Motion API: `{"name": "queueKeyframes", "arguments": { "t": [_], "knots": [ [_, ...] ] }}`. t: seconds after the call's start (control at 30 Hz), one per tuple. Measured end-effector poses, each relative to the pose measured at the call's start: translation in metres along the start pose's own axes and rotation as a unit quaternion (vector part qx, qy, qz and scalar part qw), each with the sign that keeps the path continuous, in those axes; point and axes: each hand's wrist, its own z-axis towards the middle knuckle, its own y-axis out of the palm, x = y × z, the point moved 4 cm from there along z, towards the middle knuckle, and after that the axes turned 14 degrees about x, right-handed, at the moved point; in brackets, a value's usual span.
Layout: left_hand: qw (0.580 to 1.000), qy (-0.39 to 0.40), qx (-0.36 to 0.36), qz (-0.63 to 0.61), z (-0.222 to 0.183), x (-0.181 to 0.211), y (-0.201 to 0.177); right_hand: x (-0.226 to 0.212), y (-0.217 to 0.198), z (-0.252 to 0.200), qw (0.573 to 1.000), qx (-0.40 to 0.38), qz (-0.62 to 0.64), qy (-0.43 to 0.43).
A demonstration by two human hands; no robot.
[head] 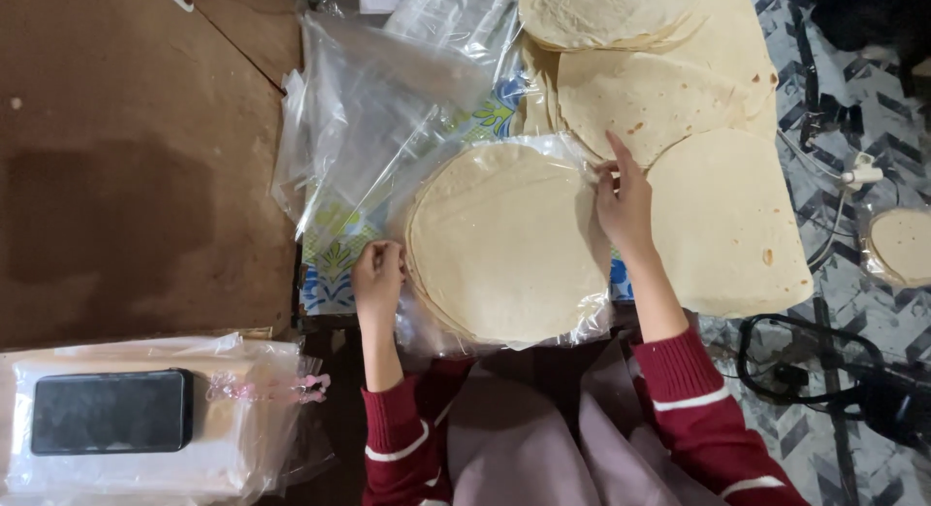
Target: The person packages stacks of flatbread into clear plastic bags by hand, placing one stack at a time into a bag and setting the bag back onto the table.
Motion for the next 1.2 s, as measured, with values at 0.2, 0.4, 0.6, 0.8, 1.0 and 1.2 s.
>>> {"name": "queueKeyframes", "arguments": {
  "t": [0.2, 0.4, 0.6, 0.8, 1.0, 1.2],
  "knots": [
    [0.966, 0.171, 0.103, 0.166, 0.014, 0.052, 0.026, -0.074, 0.001, -0.051, 0.958, -0.006, -0.218, -0.186],
    [0.958, 0.193, 0.155, 0.147, 0.022, 0.049, 0.043, -0.079, 0.016, -0.071, 0.938, -0.094, -0.276, -0.186],
    [0.876, 0.353, 0.223, 0.241, -0.014, 0.088, 0.044, -0.080, 0.015, -0.070, 0.922, -0.113, -0.322, -0.183],
    [0.824, 0.457, -0.037, 0.332, -0.078, 0.093, 0.075, -0.087, 0.009, -0.063, 0.920, -0.174, -0.311, -0.163],
    [0.817, 0.421, -0.032, 0.394, -0.078, 0.091, 0.060, -0.029, -0.013, -0.052, 0.951, -0.172, -0.208, -0.151],
    [0.875, 0.378, -0.002, 0.301, -0.079, 0.070, 0.032, 0.031, -0.078, -0.062, 0.924, 0.017, -0.357, -0.135]
  ]
}}
